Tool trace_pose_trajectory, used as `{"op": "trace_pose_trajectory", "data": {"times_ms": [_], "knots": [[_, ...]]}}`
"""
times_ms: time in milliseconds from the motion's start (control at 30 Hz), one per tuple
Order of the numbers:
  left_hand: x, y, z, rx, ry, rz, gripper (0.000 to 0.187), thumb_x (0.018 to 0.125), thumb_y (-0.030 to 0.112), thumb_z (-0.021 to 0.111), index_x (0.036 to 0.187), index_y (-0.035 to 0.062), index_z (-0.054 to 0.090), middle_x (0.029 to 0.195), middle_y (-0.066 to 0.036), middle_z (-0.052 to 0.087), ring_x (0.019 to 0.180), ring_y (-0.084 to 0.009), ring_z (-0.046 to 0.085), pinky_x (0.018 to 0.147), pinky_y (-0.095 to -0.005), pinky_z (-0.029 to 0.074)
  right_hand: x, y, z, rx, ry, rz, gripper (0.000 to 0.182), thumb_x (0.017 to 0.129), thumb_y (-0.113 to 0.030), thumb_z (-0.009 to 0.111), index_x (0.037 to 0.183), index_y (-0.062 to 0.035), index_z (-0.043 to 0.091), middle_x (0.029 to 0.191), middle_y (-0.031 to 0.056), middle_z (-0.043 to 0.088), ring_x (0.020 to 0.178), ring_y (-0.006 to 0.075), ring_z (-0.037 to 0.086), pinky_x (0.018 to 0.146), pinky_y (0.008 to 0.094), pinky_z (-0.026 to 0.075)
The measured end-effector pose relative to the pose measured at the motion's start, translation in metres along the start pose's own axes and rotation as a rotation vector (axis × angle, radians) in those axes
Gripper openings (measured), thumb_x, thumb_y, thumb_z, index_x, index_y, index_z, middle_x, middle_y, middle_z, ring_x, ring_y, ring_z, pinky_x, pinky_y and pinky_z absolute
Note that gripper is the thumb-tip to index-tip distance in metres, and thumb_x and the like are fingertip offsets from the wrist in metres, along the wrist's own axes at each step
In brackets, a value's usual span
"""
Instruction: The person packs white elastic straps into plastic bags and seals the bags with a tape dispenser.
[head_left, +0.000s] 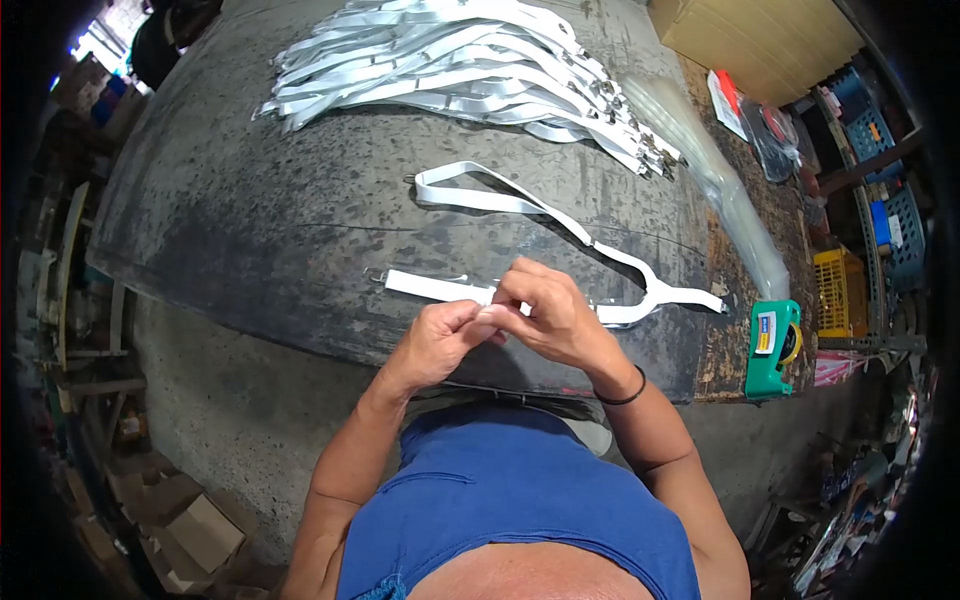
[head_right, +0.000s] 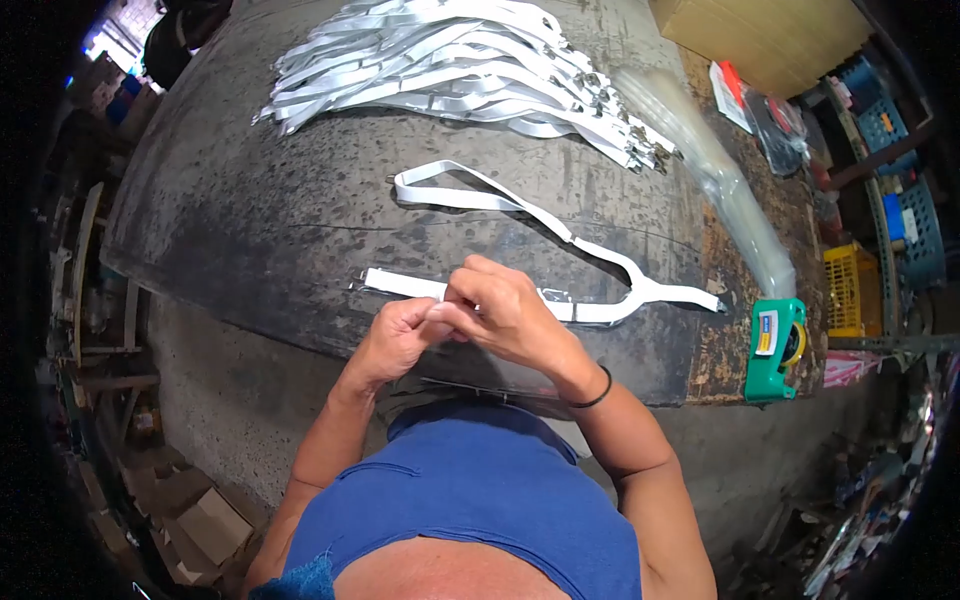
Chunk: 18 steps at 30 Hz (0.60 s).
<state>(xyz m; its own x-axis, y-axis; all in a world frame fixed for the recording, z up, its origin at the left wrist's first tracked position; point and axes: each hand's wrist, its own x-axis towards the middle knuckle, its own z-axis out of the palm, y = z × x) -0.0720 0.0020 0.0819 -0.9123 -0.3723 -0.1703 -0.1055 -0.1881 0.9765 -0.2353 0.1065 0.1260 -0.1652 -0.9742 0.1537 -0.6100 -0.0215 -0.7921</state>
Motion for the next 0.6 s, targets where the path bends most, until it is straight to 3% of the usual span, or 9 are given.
{"op": "trace_pose_trajectory", "data": {"times_ms": [67, 133, 167, 333, 367, 400, 500, 533, 600], "knots": [[0.000, -0.005, -0.005, 0.006, -0.003, 0.020, 0.016, 0.097, 0.014, 0.061, 0.095, 0.0004, 0.069, 0.090, -0.005, 0.071, 0.084, -0.0091, 0.063, 0.078, -0.0265, 0.051, 0.006, 0.004, 0.002, -0.042, -0.043, 0.083, 0.017, 0.088, -0.018, 0.071, 0.089, -0.0025, 0.065, 0.084, 0.0129, 0.057, 0.079, 0.0303, 0.060, 0.069, 0.0371, 0.048], [-0.002, -0.012, -0.012, 0.056, 0.050, 0.016, 0.020, 0.100, 0.016, 0.058, 0.098, -0.0013, 0.068, 0.089, -0.006, 0.071, 0.084, -0.0105, 0.064, 0.079, -0.0271, 0.051, 0.019, 0.019, 0.007, 0.093, 0.161, -0.119, 0.020, 0.089, -0.021, 0.071, 0.093, -0.0026, 0.065, 0.091, 0.0140, 0.058, 0.086, 0.0314, 0.061, 0.076, 0.0376, 0.049], [-0.003, -0.014, -0.014, -0.015, 0.080, 0.025, 0.023, 0.102, 0.019, 0.056, 0.101, -0.0018, 0.067, 0.088, -0.007, 0.071, 0.085, -0.0126, 0.066, 0.080, -0.0281, 0.052, 0.028, 0.026, 0.006, 0.085, 0.205, -0.123, 0.022, 0.090, -0.022, 0.070, 0.098, -0.0030, 0.065, 0.095, 0.0144, 0.059, 0.091, 0.0324, 0.060, 0.080, 0.0388, 0.049], [-0.009, -0.018, -0.030, -0.193, 0.182, -0.006, 0.025, 0.103, 0.021, 0.054, 0.103, -0.0010, 0.066, 0.092, -0.009, 0.070, 0.087, -0.0155, 0.068, 0.081, -0.0288, 0.053, 0.081, 0.107, 0.007, -0.371, 0.362, -0.088, 0.042, 0.085, -0.020, 0.075, 0.121, -0.0029, 0.062, 0.115, 0.0186, 0.058, 0.106, 0.0362, 0.057, 0.091, 0.0429, 0.047], [-0.010, -0.019, -0.031, -0.197, 0.191, -0.009, 0.025, 0.103, 0.021, 0.054, 0.103, -0.0011, 0.066, 0.093, -0.009, 0.070, 0.087, -0.0154, 0.068, 0.081, -0.0288, 0.053, 0.090, 0.129, 0.010, -0.407, 0.319, -0.035, 0.065, 0.077, -0.028, 0.081, 0.131, -0.0032, 0.055, 0.119, 0.0203, 0.057, 0.114, 0.0388, 0.053, 0.095, 0.0467, 0.044], [-0.011, -0.019, -0.033, -0.202, 0.201, -0.013, 0.026, 0.103, 0.022, 0.054, 0.104, -0.0011, 0.066, 0.094, -0.009, 0.070, 0.087, -0.0154, 0.068, 0.081, -0.0287, 0.053, 0.096, 0.133, 0.012, -0.403, 0.317, -0.045, 0.065, 0.077, -0.028, 0.081, 0.131, -0.0032, 0.055, 0.119, 0.0203, 0.057, 0.114, 0.0388, 0.053, 0.095, 0.0467, 0.044], [-0.012, -0.023, -0.037, -0.221, 0.206, -0.016, 0.025, 0.103, 0.022, 0.054, 0.104, -0.0007, 0.066, 0.096, -0.009, 0.070, 0.087, -0.0151, 0.067, 0.081, -0.0285, 0.053, 0.113, 0.142, 0.018, -0.462, 0.094, 0.261, 0.088, 0.064, -0.038, 0.088, 0.138, -0.0111, 0.049, 0.126, 0.0187, 0.057, 0.125, 0.0388, 0.047, 0.096, 0.0536, 0.040], [-0.011, -0.025, -0.038, -0.243, 0.205, -0.023, 0.025, 0.102, 0.022, 0.055, 0.104, -0.0006, 0.067, 0.097, -0.010, 0.071, 0.087, -0.0151, 0.067, 0.081, -0.0284, 0.053, 0.118, 0.144, 0.019, -0.459, 0.092, 0.252, 0.088, 0.064, -0.038, 0.088, 0.138, -0.0111, 0.049, 0.126, 0.0187, 0.057, 0.125, 0.0388, 0.047, 0.096, 0.0536, 0.040], [-0.010, -0.025, -0.043, -0.201, 0.209, -0.015, 0.027, 0.102, 0.024, 0.055, 0.103, -0.0002, 0.066, 0.097, -0.012, 0.072, 0.088, -0.0176, 0.069, 0.081, -0.0313, 0.056, 0.126, 0.136, 0.019, -0.538, 0.069, 0.294, 0.065, 0.068, -0.031, 0.084, 0.126, -0.0140, 0.060, 0.118, 0.0157, 0.060, 0.118, 0.0369, 0.051, 0.091, 0.0510, 0.042]]}}
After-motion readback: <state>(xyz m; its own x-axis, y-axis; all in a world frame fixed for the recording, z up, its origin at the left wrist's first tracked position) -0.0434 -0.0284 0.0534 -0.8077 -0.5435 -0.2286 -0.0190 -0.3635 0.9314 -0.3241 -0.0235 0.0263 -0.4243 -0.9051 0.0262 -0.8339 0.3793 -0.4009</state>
